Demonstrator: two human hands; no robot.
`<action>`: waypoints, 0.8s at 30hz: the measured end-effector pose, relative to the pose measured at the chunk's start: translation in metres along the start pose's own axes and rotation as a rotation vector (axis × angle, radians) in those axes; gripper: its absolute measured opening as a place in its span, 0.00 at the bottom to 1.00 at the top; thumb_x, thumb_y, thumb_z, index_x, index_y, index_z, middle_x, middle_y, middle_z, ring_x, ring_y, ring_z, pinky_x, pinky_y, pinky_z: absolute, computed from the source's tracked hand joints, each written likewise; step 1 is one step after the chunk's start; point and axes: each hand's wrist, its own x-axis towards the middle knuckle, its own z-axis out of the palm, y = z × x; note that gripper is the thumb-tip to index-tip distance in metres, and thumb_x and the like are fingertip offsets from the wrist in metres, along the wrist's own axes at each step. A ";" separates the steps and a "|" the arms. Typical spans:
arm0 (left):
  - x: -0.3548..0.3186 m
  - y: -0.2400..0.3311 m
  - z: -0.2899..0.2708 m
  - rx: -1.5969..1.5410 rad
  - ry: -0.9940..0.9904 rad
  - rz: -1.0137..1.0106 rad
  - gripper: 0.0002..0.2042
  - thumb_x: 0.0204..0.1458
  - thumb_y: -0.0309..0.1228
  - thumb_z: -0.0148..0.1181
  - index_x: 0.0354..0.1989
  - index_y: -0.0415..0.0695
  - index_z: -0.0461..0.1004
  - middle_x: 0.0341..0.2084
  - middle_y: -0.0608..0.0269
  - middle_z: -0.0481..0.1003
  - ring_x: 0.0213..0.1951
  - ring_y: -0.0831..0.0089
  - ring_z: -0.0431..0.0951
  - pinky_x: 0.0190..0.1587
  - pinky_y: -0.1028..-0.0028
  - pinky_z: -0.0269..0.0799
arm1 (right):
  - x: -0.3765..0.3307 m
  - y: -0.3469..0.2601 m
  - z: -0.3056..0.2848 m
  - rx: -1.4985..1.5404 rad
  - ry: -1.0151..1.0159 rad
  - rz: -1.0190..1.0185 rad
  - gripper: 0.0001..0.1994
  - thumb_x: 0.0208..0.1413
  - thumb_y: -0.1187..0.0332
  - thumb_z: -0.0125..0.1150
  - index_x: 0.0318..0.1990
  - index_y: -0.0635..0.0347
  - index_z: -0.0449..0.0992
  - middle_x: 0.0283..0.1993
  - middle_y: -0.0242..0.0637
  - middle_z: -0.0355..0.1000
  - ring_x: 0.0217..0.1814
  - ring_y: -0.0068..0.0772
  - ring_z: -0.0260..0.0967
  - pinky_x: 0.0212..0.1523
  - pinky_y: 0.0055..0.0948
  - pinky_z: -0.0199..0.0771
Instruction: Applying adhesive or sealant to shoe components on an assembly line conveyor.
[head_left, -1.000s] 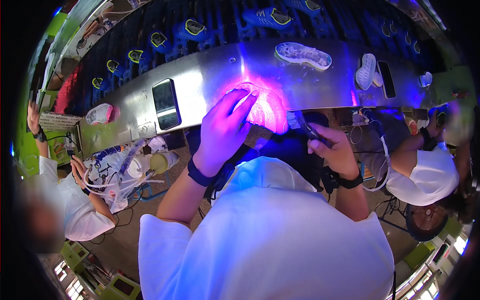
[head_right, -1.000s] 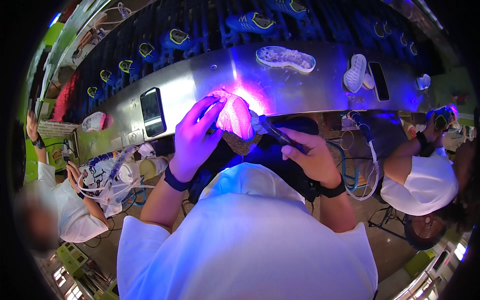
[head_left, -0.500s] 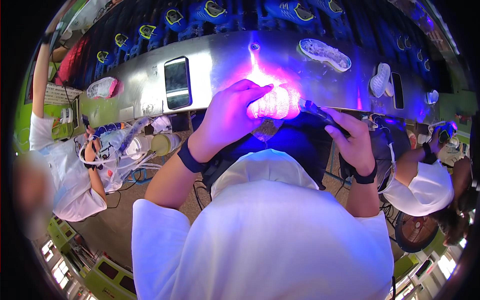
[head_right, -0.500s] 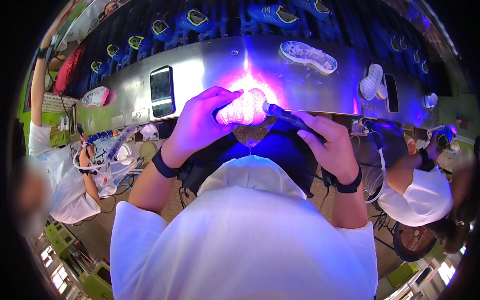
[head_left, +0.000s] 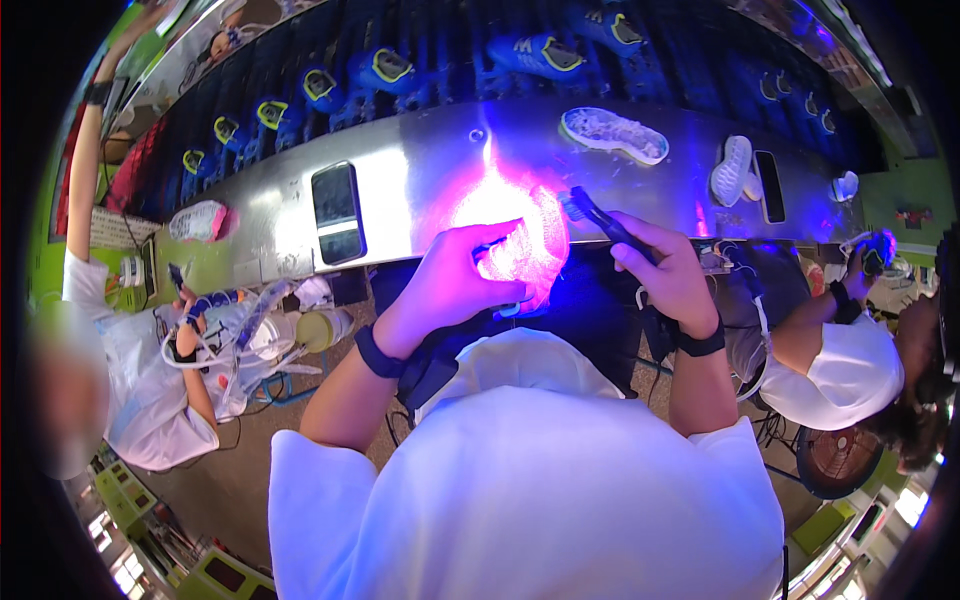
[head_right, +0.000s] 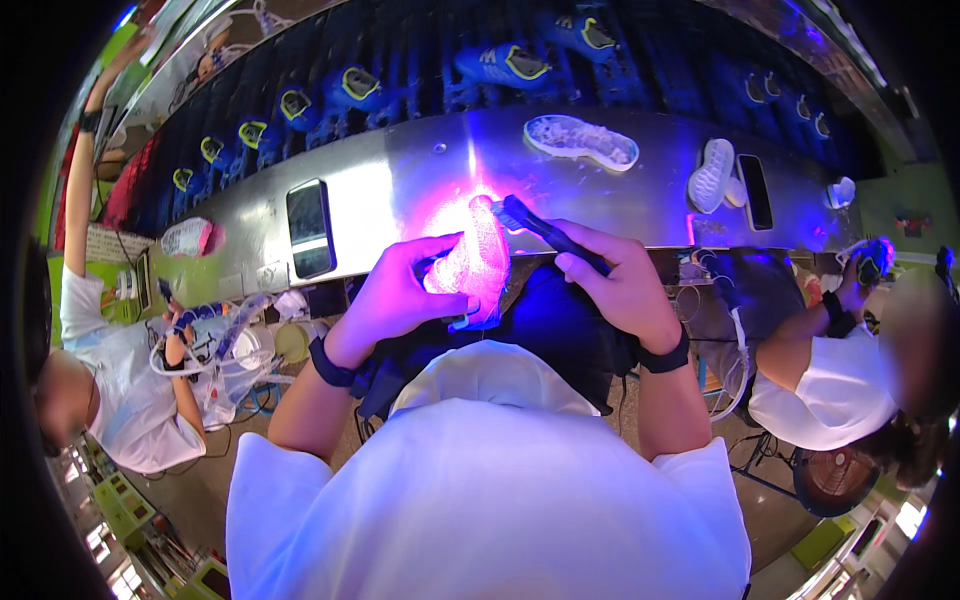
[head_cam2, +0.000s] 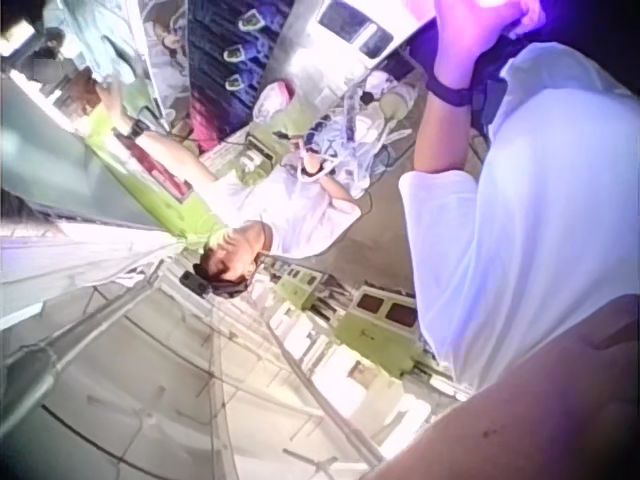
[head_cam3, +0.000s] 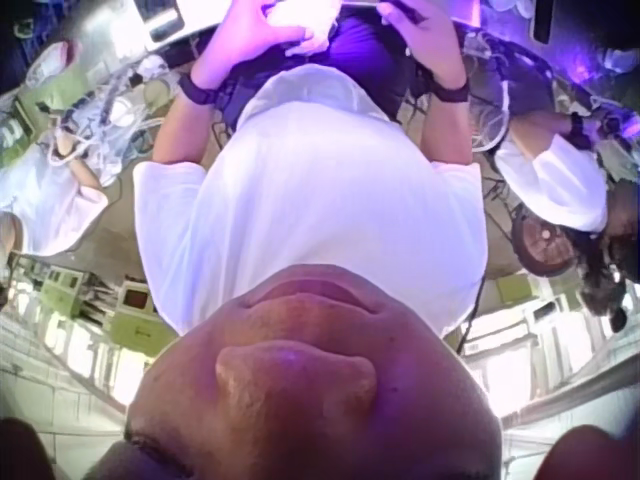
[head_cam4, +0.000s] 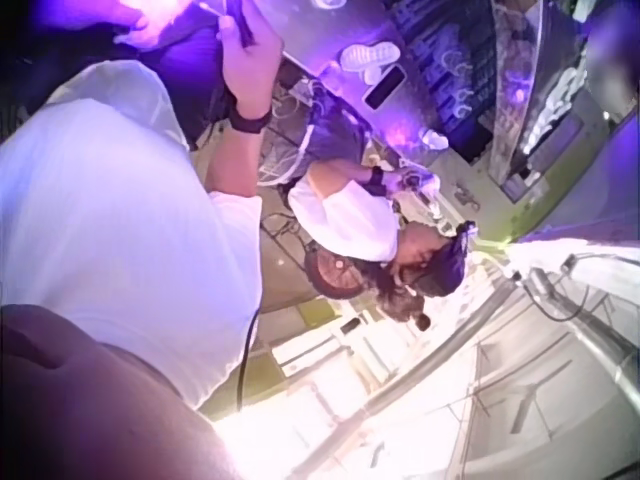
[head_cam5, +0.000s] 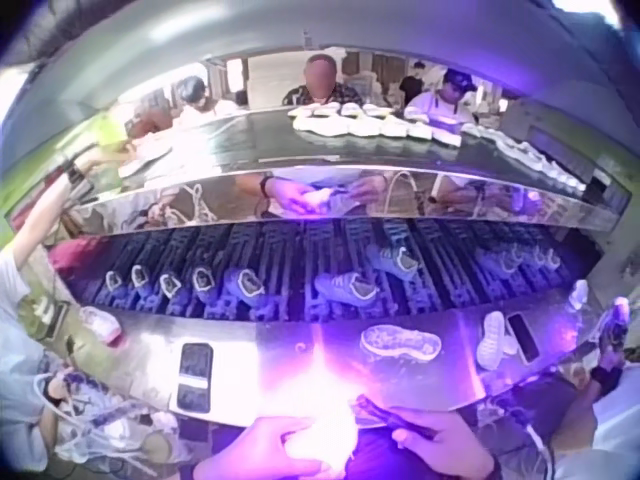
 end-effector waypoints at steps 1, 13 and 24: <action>0.000 0.000 0.002 -0.071 -0.006 -0.067 0.41 0.39 0.40 0.81 0.63 0.33 0.73 0.53 0.45 0.80 0.53 0.62 0.81 0.59 0.66 0.74 | 0.002 -0.002 -0.004 -0.036 -0.007 -0.005 0.22 0.62 0.75 0.64 0.64 0.61 0.75 0.36 0.29 0.76 0.34 0.18 0.69 0.41 0.23 0.73; -0.003 0.015 0.000 -0.463 -0.066 -0.270 0.26 0.50 0.34 0.77 0.53 0.30 0.77 0.42 0.60 0.81 0.42 0.78 0.80 0.44 0.77 0.76 | -0.009 0.018 -0.001 0.020 -0.089 0.000 0.22 0.63 0.75 0.63 0.65 0.64 0.74 0.41 0.32 0.76 0.35 0.21 0.71 0.40 0.23 0.74; -0.009 0.002 0.013 -0.498 0.065 -0.155 0.12 0.61 0.27 0.65 0.49 0.35 0.77 0.36 0.66 0.81 0.34 0.81 0.80 0.38 0.79 0.76 | -0.015 0.003 0.013 -0.083 -0.052 0.011 0.21 0.63 0.76 0.62 0.64 0.62 0.75 0.37 0.32 0.77 0.35 0.22 0.72 0.42 0.25 0.75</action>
